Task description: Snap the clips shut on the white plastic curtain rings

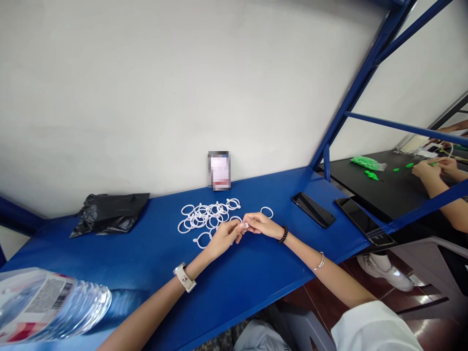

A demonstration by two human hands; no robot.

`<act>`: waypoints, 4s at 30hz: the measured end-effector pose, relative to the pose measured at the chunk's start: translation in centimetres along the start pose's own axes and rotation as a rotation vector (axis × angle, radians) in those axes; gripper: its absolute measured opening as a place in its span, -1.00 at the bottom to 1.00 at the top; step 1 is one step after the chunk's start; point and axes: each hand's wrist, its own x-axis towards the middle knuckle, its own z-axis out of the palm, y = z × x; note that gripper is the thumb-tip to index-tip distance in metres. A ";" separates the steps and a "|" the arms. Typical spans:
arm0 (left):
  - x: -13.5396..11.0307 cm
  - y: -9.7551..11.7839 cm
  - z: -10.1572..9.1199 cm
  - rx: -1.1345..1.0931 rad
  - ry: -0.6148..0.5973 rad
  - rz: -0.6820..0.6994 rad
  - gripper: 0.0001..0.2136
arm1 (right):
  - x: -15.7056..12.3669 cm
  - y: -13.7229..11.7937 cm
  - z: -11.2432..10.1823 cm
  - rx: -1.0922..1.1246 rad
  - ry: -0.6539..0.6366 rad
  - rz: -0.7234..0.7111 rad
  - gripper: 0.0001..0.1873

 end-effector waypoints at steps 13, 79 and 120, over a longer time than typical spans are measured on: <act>0.0 0.3 -0.4 -0.303 -0.183 -0.115 -0.56 | 0.3 0.3 1.3 0.239 0.053 0.020 -0.48; 0.4 -1.0 -0.7 -0.238 -0.070 0.048 -0.59 | 0.4 0.5 0.7 0.143 -0.029 -0.041 -0.58; -0.2 -1.1 -0.9 0.209 0.396 0.248 -0.80 | -0.2 -0.3 1.6 -0.744 -0.117 -0.283 -0.77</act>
